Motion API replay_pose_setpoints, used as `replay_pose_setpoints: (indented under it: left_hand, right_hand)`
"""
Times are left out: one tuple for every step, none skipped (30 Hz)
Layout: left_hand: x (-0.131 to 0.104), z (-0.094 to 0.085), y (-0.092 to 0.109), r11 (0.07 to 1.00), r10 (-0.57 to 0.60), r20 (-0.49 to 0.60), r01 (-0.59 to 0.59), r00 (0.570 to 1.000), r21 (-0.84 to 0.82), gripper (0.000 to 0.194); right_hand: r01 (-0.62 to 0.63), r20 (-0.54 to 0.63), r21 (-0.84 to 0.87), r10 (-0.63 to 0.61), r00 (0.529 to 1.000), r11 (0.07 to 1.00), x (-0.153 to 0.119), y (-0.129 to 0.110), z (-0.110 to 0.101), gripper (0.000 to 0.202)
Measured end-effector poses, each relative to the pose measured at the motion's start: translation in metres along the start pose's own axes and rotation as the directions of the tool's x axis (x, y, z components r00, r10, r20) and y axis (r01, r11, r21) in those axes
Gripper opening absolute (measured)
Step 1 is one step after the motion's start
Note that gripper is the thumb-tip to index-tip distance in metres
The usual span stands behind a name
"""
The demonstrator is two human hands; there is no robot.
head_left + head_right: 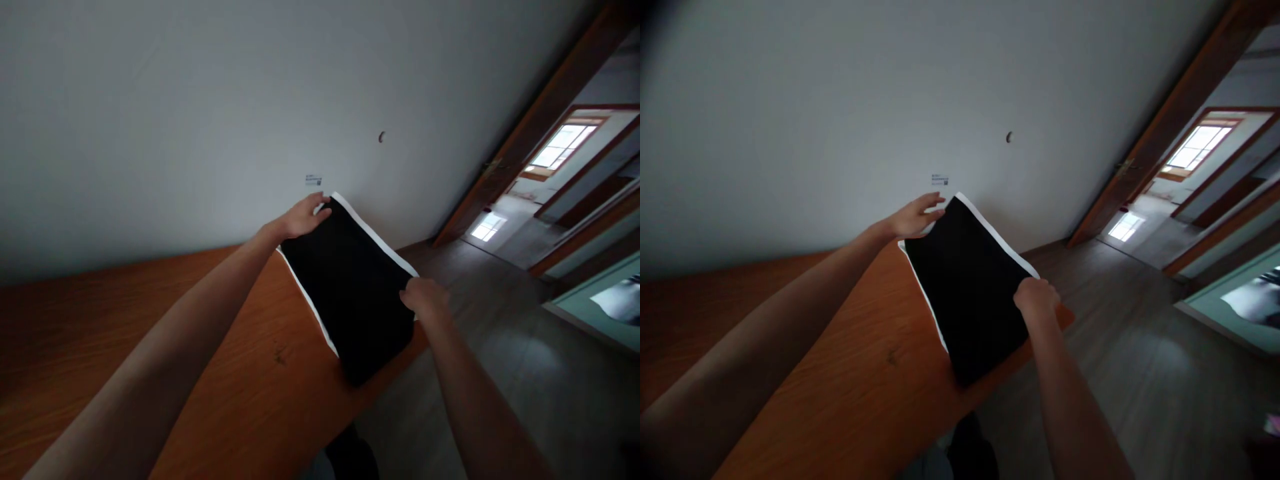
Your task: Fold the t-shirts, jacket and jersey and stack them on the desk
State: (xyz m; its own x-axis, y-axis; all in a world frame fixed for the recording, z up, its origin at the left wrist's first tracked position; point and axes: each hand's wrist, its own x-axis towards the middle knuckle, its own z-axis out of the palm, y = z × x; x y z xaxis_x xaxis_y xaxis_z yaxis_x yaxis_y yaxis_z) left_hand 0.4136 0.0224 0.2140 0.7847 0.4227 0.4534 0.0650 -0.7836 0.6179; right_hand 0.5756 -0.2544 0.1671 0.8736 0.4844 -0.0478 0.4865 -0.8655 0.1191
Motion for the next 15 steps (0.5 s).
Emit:
replay_pose_setpoints:
  left_hand:
    - [-0.017, 0.009, 0.001, 0.997, 0.06, 0.078, -0.063, 0.995, 0.035, 0.047]
    - [-0.038, 0.017, 0.0, 0.991, 0.101, 0.167, -0.114, 0.981, 0.069, 0.042]
    - [-0.063, 0.022, -0.004, 0.985, 0.115, 0.227, -0.141, 0.967, 0.099, 0.037]
    - [-0.091, 0.027, -0.011, 0.982, 0.097, 0.27, -0.136, 0.958, 0.129, 0.033]
    - [-0.121, 0.03, -0.019, 0.982, 0.051, 0.276, -0.099, 0.96, 0.162, 0.031]
    - [-0.152, 0.032, -0.028, 0.979, -0.005, 0.263, -0.05, 0.965, 0.2, 0.03]
    - [-0.183, 0.033, -0.038, 0.972, -0.064, 0.241, 0.006, 0.968, 0.237, 0.03]
    - [-0.214, 0.033, -0.048, 0.96, -0.132, 0.189, 0.078, 0.973, 0.269, 0.03]
    - [-0.244, 0.031, -0.056, 0.947, -0.191, 0.138, 0.145, 0.972, 0.287, 0.032]
    - [-0.272, 0.027, -0.063, 0.933, -0.232, 0.082, 0.198, 0.969, 0.3, 0.036]
    - [-0.299, 0.022, -0.069, 0.92, -0.254, 0.031, 0.231, 0.967, 0.316, 0.038]
    - [-0.325, 0.014, -0.072, 0.906, -0.269, -0.019, 0.26, 0.963, 0.334, 0.039]
    - [-0.348, 0.006, -0.074, 0.893, -0.284, -0.06, 0.286, 0.957, 0.348, 0.039]
    - [-0.37, -0.004, -0.075, 0.877, -0.298, -0.096, 0.312, 0.95, 0.365, 0.039]
    - [-0.39, -0.014, -0.074, 0.86, -0.315, -0.126, 0.339, 0.941, 0.382, 0.038]
  right_hand:
    - [0.006, 0.009, -0.012, -0.006, 1.0, 1.0, 0.001, 0.005, 0.015, 0.031]
    - [0.047, -0.01, -0.016, -0.048, 0.999, 0.999, -0.001, 0.008, 0.03, 0.033]
    - [0.115, -0.042, -0.017, -0.116, 0.992, 0.993, -0.006, 0.009, 0.046, 0.034]
    - [0.175, -0.065, -0.013, -0.175, 0.982, 0.985, -0.012, 0.007, 0.061, 0.034]
    - [0.236, -0.088, -0.003, -0.235, 0.968, 0.972, -0.02, 0.003, 0.074, 0.031]
    - [0.302, -0.117, 0.019, -0.298, 0.947, 0.953, -0.028, -0.003, 0.084, 0.029]
    - [0.367, -0.148, 0.049, -0.356, 0.923, 0.929, -0.036, -0.011, 0.093, 0.026]
    - [0.438, -0.187, 0.085, -0.418, 0.889, 0.895, -0.045, -0.021, 0.1, 0.024]
    - [0.512, -0.231, 0.12, -0.478, 0.848, 0.851, -0.053, -0.032, 0.105, 0.022]
    - [0.584, -0.273, 0.15, -0.534, 0.8, 0.798, -0.06, -0.045, 0.109, 0.022]
    - [0.648, -0.31, 0.175, -0.583, 0.751, 0.741, -0.068, -0.058, 0.113, 0.022]
    - [0.703, -0.343, 0.194, -0.625, 0.702, 0.684, -0.075, -0.072, 0.116, 0.023]
    - [0.749, -0.369, 0.208, -0.659, 0.655, 0.629, -0.083, -0.087, 0.12, 0.025]
    - [0.786, -0.392, 0.221, -0.685, 0.614, 0.578, -0.092, -0.101, 0.124, 0.027]
    - [0.815, -0.412, 0.232, -0.705, 0.577, 0.531, -0.1, -0.115, 0.128, 0.029]
